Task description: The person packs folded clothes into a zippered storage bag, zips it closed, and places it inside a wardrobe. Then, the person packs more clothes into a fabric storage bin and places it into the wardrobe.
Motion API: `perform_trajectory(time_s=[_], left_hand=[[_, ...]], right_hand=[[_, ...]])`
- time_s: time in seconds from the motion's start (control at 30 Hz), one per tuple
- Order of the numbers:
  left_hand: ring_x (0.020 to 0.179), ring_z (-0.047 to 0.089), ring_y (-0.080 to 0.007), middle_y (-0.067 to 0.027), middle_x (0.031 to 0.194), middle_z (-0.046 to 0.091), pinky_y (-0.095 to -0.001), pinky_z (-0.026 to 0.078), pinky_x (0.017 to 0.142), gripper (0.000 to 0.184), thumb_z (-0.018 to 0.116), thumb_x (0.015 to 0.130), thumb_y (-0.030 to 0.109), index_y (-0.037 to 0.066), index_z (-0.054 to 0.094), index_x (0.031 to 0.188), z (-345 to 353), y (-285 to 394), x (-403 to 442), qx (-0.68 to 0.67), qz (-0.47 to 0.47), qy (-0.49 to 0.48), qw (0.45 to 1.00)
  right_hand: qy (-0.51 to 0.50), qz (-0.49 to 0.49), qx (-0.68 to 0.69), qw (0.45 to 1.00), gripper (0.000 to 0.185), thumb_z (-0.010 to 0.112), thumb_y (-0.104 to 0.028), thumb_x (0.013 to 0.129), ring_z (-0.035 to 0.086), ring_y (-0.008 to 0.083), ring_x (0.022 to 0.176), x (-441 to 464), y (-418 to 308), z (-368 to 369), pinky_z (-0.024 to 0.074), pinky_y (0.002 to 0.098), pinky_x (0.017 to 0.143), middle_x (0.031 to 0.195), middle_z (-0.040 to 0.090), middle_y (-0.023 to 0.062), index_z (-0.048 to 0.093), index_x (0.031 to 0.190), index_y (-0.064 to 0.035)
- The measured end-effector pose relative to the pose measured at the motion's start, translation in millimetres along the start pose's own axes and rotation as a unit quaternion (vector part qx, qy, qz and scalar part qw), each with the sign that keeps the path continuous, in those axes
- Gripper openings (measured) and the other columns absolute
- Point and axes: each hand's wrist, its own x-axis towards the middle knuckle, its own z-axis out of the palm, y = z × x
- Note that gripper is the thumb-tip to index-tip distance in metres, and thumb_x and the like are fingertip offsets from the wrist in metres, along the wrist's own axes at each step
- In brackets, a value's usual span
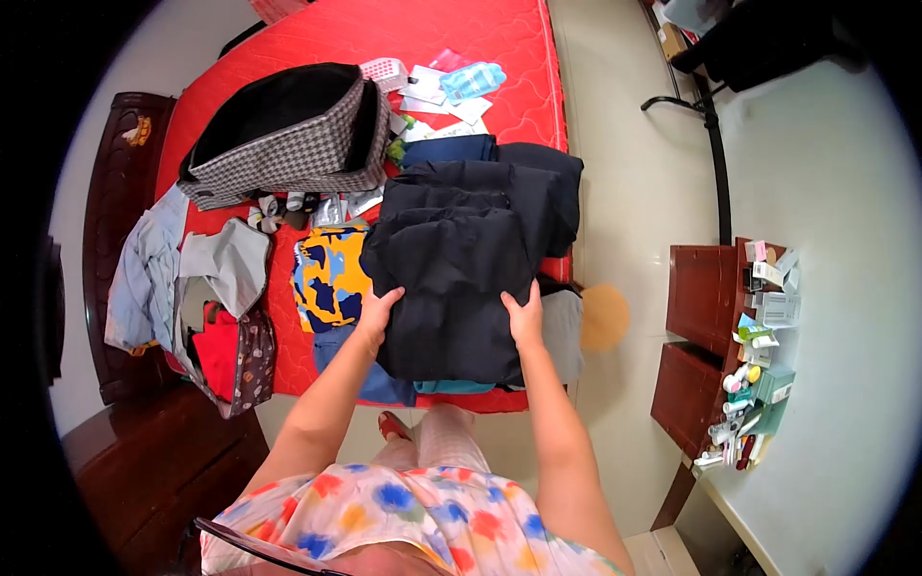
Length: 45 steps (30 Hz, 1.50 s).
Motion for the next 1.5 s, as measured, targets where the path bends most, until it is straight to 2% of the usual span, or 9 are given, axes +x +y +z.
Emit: perform_trajectory(time_s=[0.2,0.33,0.5,0.8,0.83,0.93,1.1,1.33,1.5], left_hand=[[0.092,0.060,-0.0202,-0.0095,0.104,0.063,-0.0301,0.046,0.083,0.041,0.066,0.076,0.008,0.000,0.056,0.115,-33.6,5.2,-59.2,-0.049,0.047,0.004,0.998],[0.090,0.060,-0.0188,-0.0092,0.103,0.063,-0.0297,0.047,0.081,0.040,0.066,0.076,0.008,-0.001,0.057,0.114,-75.9,-6.8,-93.1,-0.094,0.057,0.029,0.993],[0.089,0.060,-0.0177,-0.0096,0.103,0.063,-0.0297,0.047,0.081,0.039,0.066,0.077,0.008,-0.001,0.057,0.113,-120.5,-27.9,-128.6,-0.156,0.078,0.058,0.983],[0.094,0.060,-0.0193,-0.0085,0.105,0.063,-0.0305,0.046,0.084,0.039,0.066,0.078,0.008,0.000,0.057,0.115,-287.7,-102.0,-220.4,-0.259,0.099,0.135,0.951],[0.094,0.060,-0.0188,-0.0086,0.105,0.063,-0.0296,0.046,0.085,0.039,0.066,0.077,0.007,0.000,0.057,0.115,-286.7,-107.0,-220.1,-0.281,0.107,0.139,0.943],[0.095,0.059,-0.0201,-0.0087,0.107,0.062,-0.0317,0.046,0.086,0.042,0.064,0.078,0.007,0.001,0.054,0.118,-368.9,-138.7,-253.2,-0.275,0.109,0.169,0.940],[0.093,0.060,-0.0203,-0.0091,0.107,0.062,-0.0318,0.048,0.084,0.042,0.065,0.079,0.008,0.000,0.054,0.119,-443.3,-162.9,-279.3,-0.319,0.097,0.242,0.911],[0.096,0.060,-0.0222,-0.0114,0.111,0.061,-0.0330,0.048,0.085,0.046,0.067,0.079,0.010,-0.002,0.051,0.121,-486.4,-160.8,-284.7,-0.372,0.112,0.317,0.865],[0.100,0.058,-0.0218,-0.0119,0.115,0.060,-0.0320,0.045,0.089,0.046,0.067,0.079,0.010,-0.002,0.052,0.121,-542.9,-162.6,-227.2,-0.397,0.093,0.354,0.842]], right_hand=[[0.021,-0.103,-0.061,0.993,0.049,0.065,-0.009,0.080,0.058,0.0265,0.104,-69.1,-49.6,25.6,0.0434,0.0321,0.092,0.114,0.061,0.0172,0.049,0.124,0.0037],[0.030,-0.098,-0.092,0.990,0.055,0.067,-0.010,0.080,0.058,0.0264,0.107,-105.1,-44.5,48.4,0.0423,0.0319,0.094,0.116,0.060,0.0199,0.046,0.127,0.0079],[-0.038,-0.183,-0.121,0.975,0.058,0.068,-0.012,0.080,0.057,0.0279,0.109,-132.9,-46.5,73.7,0.0413,0.0325,0.095,0.120,0.058,0.0225,0.044,0.128,0.0090],[-0.174,-0.248,-0.137,0.943,0.052,0.065,-0.008,0.080,0.058,0.0236,0.106,-274.1,-55.2,197.5,0.0428,0.0310,0.093,0.117,0.061,0.0174,0.047,0.127,0.0058],[-0.195,-0.202,-0.125,0.952,0.052,0.065,-0.009,0.080,0.057,0.0238,0.109,-280.6,-62.6,197.1,0.0421,0.0311,0.094,0.119,0.060,0.0166,0.048,0.127,0.0033],[-0.218,-0.219,-0.170,0.936,0.053,0.066,-0.011,0.080,0.057,0.0245,0.110,-329.3,-33.0,257.1,0.0422,0.0311,0.093,0.120,0.059,0.0172,0.048,0.128,0.0014],[-0.283,-0.214,-0.179,0.918,0.056,0.067,-0.013,0.079,0.059,0.0249,0.107,-374.1,-22.3,334.4,0.0434,0.0315,0.091,0.116,0.061,0.0183,0.047,0.130,0.0002],[-0.360,-0.254,-0.224,0.869,0.055,0.066,-0.017,0.079,0.062,0.0300,0.103,-374.4,-37.2,417.7,0.0461,0.0346,0.088,0.109,0.064,0.0203,0.048,0.130,-0.0055],[-0.401,-0.256,-0.238,0.847,0.057,0.066,-0.018,0.080,0.061,0.0299,0.104,-346.1,-24.6,518.2,0.0460,0.0341,0.088,0.109,0.063,0.0211,0.046,0.132,-0.0055]])
